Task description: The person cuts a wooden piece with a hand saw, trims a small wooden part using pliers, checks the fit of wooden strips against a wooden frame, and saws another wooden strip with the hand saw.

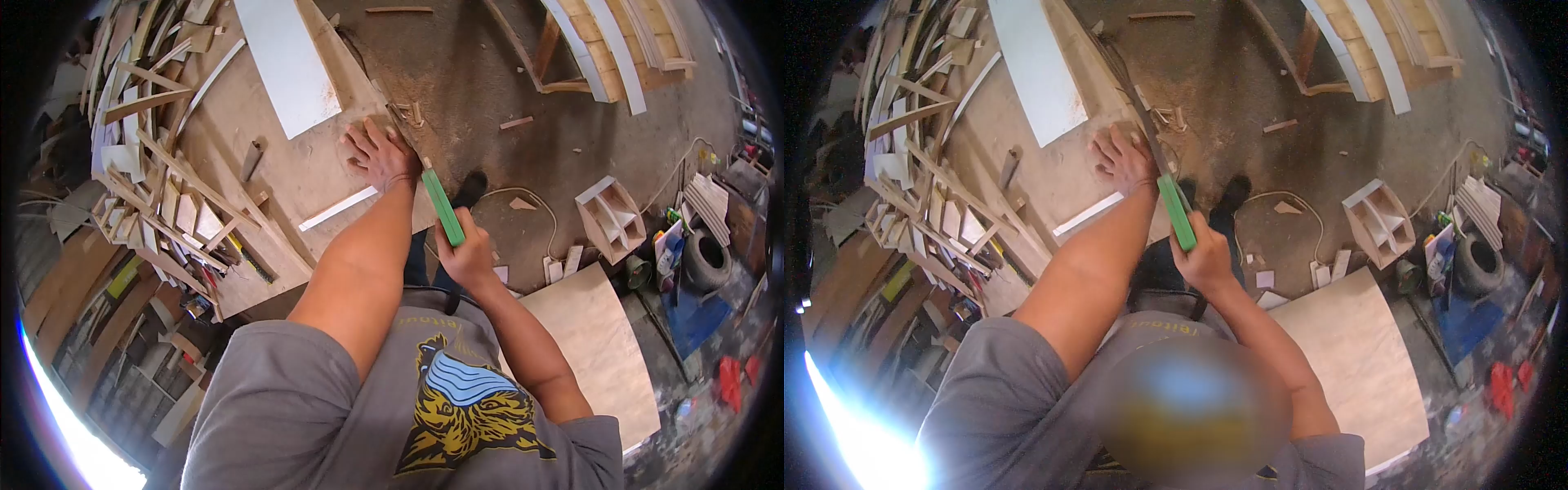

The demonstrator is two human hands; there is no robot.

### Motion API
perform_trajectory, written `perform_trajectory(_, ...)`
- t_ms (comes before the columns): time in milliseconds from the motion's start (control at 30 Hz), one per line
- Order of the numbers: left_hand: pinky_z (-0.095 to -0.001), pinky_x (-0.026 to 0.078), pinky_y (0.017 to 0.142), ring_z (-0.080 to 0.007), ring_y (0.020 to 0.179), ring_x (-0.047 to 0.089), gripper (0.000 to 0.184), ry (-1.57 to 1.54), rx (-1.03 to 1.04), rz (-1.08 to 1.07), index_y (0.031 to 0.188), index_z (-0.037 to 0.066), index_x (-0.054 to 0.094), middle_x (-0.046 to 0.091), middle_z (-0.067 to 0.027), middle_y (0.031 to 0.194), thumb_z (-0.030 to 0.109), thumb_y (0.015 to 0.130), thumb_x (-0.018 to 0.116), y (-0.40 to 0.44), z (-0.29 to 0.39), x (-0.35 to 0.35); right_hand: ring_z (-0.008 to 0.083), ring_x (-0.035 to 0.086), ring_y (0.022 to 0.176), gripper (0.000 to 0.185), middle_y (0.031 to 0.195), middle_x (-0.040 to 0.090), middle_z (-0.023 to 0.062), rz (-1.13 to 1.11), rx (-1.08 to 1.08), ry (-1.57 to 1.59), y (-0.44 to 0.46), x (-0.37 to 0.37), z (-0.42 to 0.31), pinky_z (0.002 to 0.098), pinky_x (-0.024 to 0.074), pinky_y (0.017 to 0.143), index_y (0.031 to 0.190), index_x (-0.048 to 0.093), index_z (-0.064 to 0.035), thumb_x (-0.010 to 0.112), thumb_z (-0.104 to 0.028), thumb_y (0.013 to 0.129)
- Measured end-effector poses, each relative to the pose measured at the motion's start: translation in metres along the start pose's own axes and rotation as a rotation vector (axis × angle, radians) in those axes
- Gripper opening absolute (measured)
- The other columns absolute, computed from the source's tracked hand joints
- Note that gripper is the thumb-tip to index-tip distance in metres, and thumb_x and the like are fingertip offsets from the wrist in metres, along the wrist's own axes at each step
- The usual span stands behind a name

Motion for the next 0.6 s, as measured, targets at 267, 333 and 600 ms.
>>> perform_trajectory(267,-0.0609,0.014,0.119,-0.0372,0.156,0.006,0.061,0.012,0.006,0.015,0.158,0.014,0.029,0.013,-0.0166,0.169,0.04,0.104,0.039,0.001,-0.001,-0.001,0.0441,0.067,0.073,0.019,0.081,0.065,0.0227,-0.023,-0.021,0.024,-0.028,-0.013,-0.008,0.05,0.0521,0.06,0.099,0.055,-0.0051,0.07,-0.013,0.09)
perform_trajectory(333,-0.0614,0.014,0.119,-0.037,0.156,0.006,0.061,-0.005,0.004,0.007,0.158,0.014,0.029,0.012,-0.0165,0.169,0.04,0.103,0.04,0.003,0.0,0.0,0.0442,0.067,0.074,0.019,0.081,0.066,0.0229,-0.054,0.045,0.018,0.009,0.006,-0.003,0.05,0.0529,0.061,0.1,0.056,-0.0053,0.07,-0.014,0.091)
perform_trajectory(600,-0.062,0.013,0.119,-0.0377,0.156,0.005,0.062,0.0,0.005,-0.019,0.158,0.015,0.029,0.01,-0.0158,0.169,0.039,0.103,0.041,0.004,-0.005,0.004,0.0445,0.064,0.07,0.017,0.074,0.062,0.0212,-0.017,-0.009,0.021,-0.005,-0.001,-0.01,0.0487,0.0479,0.058,0.091,0.054,-0.0045,0.07,-0.009,0.091)
Point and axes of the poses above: each hand's wrist, its own y-axis towards the middle knuckle, its own x-axis out of the palm, z = x × y, the point moved 3 cm from there along y, towards the middle knuckle
